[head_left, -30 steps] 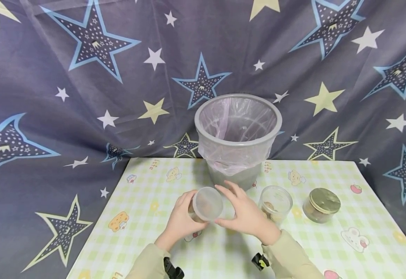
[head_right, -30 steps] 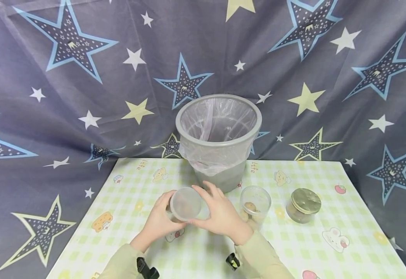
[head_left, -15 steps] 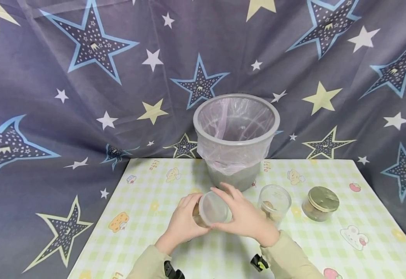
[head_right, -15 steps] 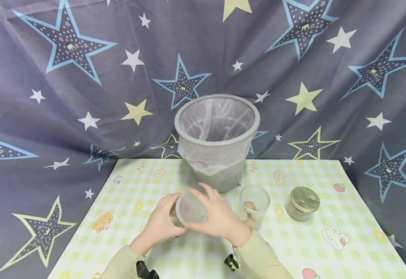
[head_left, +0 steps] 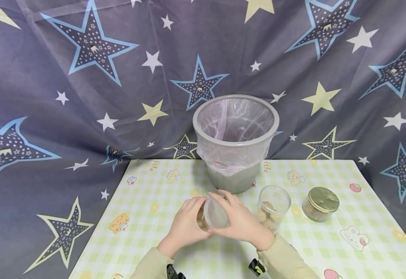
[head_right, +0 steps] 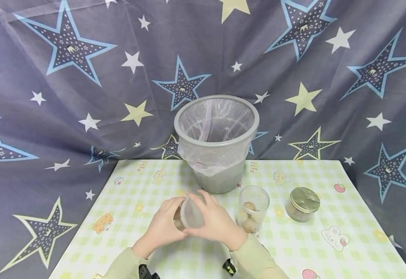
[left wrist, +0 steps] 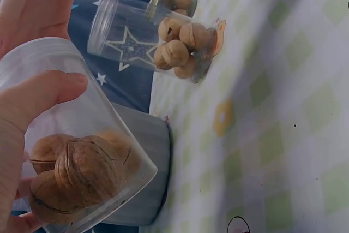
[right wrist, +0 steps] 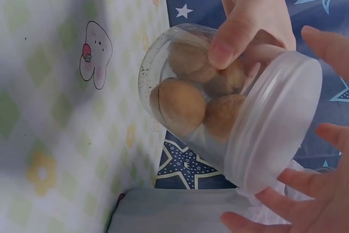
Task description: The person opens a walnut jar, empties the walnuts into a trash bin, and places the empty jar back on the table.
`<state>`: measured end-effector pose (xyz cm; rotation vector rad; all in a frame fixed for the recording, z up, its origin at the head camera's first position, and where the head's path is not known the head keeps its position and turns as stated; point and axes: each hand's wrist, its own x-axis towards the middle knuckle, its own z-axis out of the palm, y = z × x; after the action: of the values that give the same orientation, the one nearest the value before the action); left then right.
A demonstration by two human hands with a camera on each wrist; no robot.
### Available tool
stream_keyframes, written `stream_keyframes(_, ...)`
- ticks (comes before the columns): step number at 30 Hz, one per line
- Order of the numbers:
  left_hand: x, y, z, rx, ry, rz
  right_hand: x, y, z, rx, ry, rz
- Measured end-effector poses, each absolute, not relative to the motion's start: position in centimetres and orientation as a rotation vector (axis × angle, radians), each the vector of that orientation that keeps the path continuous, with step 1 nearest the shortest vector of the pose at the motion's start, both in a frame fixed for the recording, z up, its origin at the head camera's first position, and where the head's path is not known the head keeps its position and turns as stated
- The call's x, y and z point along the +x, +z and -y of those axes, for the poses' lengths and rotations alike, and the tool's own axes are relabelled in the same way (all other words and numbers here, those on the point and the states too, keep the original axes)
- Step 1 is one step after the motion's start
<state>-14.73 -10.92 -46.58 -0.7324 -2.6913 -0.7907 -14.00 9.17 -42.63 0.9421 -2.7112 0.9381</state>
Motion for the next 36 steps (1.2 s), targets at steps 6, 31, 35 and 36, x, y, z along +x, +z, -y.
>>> stream_keyframes(6,-14.7,-46.7,10.6,-0.738,-0.723,2.696,-13.9,-43.0,-9.2,0.924,0.94,2.692)
stream_keyframes(31,-13.8,-48.7,10.6,-0.832,-0.786,2.654,-13.8,-43.7,-8.8,0.69,1.294,2.733)
stream_keyframes(35,-13.8,-49.0,10.5,-0.817,-0.769,2.614,-13.7,-43.8,-8.7,0.68,1.326,2.716)
stream_keyframes(36,-13.9,-49.1,10.5,-0.824,-0.748,2.596,-13.7,-43.9,-8.6,0.677,1.339,2.713)
